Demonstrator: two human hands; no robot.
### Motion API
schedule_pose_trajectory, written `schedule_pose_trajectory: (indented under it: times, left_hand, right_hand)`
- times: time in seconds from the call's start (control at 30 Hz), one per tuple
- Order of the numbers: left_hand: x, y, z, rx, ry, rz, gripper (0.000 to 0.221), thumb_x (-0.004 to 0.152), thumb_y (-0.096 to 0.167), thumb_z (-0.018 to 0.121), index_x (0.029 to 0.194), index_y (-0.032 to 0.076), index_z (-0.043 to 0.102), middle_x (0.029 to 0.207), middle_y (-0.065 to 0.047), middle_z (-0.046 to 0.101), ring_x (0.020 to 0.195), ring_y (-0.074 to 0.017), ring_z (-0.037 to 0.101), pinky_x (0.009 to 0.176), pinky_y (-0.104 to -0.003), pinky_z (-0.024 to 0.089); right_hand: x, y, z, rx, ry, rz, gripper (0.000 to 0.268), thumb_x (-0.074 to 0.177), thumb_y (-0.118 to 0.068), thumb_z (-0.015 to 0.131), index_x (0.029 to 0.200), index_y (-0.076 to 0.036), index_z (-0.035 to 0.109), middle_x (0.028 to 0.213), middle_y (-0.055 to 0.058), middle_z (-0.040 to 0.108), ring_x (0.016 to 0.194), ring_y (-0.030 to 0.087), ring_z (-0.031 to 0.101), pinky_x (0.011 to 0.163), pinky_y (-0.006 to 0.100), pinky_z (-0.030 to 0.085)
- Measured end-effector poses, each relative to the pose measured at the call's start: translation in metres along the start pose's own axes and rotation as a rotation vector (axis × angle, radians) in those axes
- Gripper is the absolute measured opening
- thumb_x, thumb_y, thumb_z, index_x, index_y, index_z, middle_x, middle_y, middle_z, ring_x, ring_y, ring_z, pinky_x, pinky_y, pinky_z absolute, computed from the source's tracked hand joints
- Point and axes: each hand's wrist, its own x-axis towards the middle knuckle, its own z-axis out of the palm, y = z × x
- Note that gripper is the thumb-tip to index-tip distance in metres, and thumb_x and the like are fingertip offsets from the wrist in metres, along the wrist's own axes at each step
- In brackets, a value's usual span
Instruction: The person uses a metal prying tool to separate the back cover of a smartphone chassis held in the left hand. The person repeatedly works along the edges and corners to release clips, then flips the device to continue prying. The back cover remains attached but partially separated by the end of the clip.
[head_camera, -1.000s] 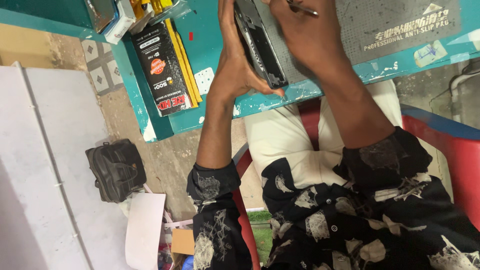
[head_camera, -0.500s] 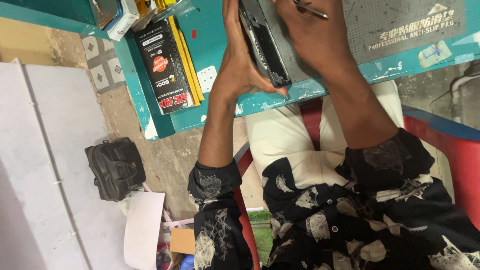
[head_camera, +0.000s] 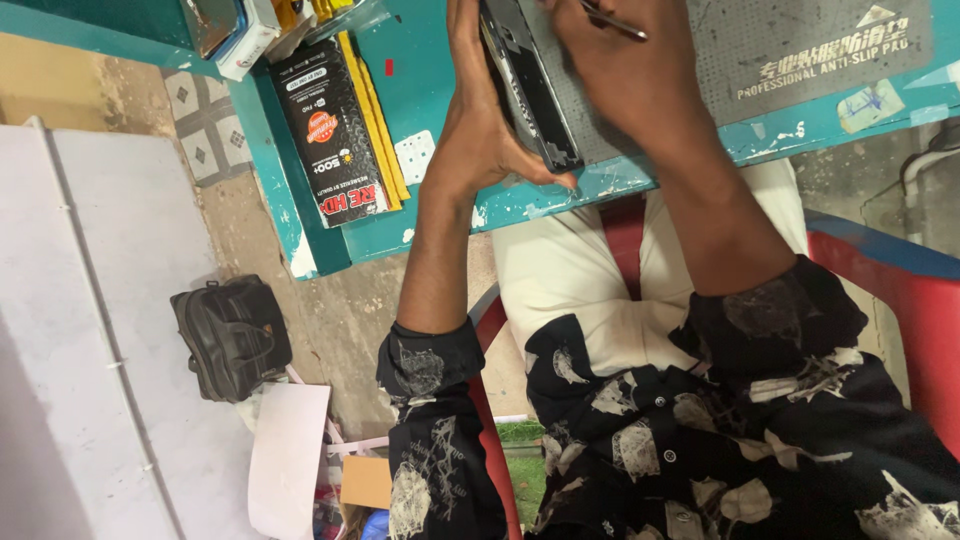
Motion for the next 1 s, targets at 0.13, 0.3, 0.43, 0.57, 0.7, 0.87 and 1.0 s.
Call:
schedule_pose_trajectory:
  times: [0.13,0.3,0.43,0.57,0.7,0.87,1.0]
  left_hand:
    - [0.0,0.003,-0.001,0.026,-0.001,0.022,0.185,0.028,0.06,0.111,0.164,0.007,-0.002,0.168,-0.021,0.007,0.161,-0.034,0.012,0.137,-0.041,0.018]
    - [0.0,0.002,0.0,0.024,0.003,-0.002,0.182,0.029,0.058,0.112,0.16,0.007,-0.003,0.168,-0.02,0.006,0.161,-0.0347,0.013,0.137,-0.042,0.02]
    - [-0.002,0.0,0.001,0.008,-0.004,-0.023,0.18,0.03,0.058,0.113,0.16,0.008,-0.001,0.166,-0.018,0.009,0.16,-0.0344,0.019,0.136,-0.041,0.026]
    - [-0.003,0.0,0.002,0.006,-0.004,-0.015,0.177,0.029,0.058,0.112,0.159,0.008,0.002,0.163,-0.016,0.014,0.157,-0.0334,0.026,0.135,-0.04,0.031]
    - [-0.003,0.0,0.002,-0.018,-0.017,-0.013,0.176,0.03,0.056,0.113,0.158,0.008,0.002,0.16,-0.014,0.021,0.153,-0.0312,0.034,0.132,-0.039,0.037]
    - [-0.006,0.003,0.001,-0.071,-0.032,-0.081,0.175,0.033,0.052,0.116,0.158,0.006,0.002,0.158,-0.015,0.031,0.149,-0.0301,0.041,0.127,-0.038,0.04]
    - [-0.006,0.002,0.002,-0.087,-0.039,-0.1,0.175,0.033,0.052,0.116,0.157,0.006,0.001,0.156,-0.015,0.034,0.147,-0.03,0.044,0.127,-0.038,0.041]
  right_hand:
    - [0.002,-0.015,-0.012,-0.099,-0.076,-0.095,0.011,0.114,-0.006,0.064,0.108,0.001,0.07,0.085,0.006,0.069,0.079,0.011,0.065,0.071,0.026,0.048]
    - [-0.019,-0.038,-0.039,-0.183,-0.167,-0.12,0.014,0.105,-0.009,0.067,0.117,-0.005,0.072,0.105,0.015,0.074,0.109,0.023,0.071,0.103,0.039,0.041]
    - [-0.045,-0.057,-0.058,-0.306,-0.31,0.08,0.019,0.1,-0.012,0.068,0.118,-0.01,0.074,0.115,0.016,0.072,0.12,0.024,0.066,0.12,0.048,0.026]
    - [-0.071,-0.072,-0.074,-0.228,-0.338,0.043,0.021,0.104,-0.011,0.07,0.125,-0.011,0.072,0.088,0.007,0.074,0.139,0.021,0.063,0.129,0.047,0.026]
    - [-0.083,-0.077,-0.079,-0.14,-0.308,0.117,0.022,0.103,-0.009,0.071,0.124,-0.013,0.073,0.084,0.003,0.073,0.14,0.02,0.064,0.132,0.045,0.024]
    - [-0.083,-0.084,-0.085,-0.087,-0.323,0.162,0.022,0.097,-0.006,0.069,0.117,-0.013,0.073,0.095,0.004,0.075,0.135,0.021,0.063,0.129,0.048,0.022]
    - [-0.081,-0.079,-0.09,-0.078,-0.34,0.188,0.019,0.096,-0.007,0.069,0.113,-0.013,0.074,0.101,0.004,0.077,0.135,0.02,0.064,0.13,0.051,0.02]
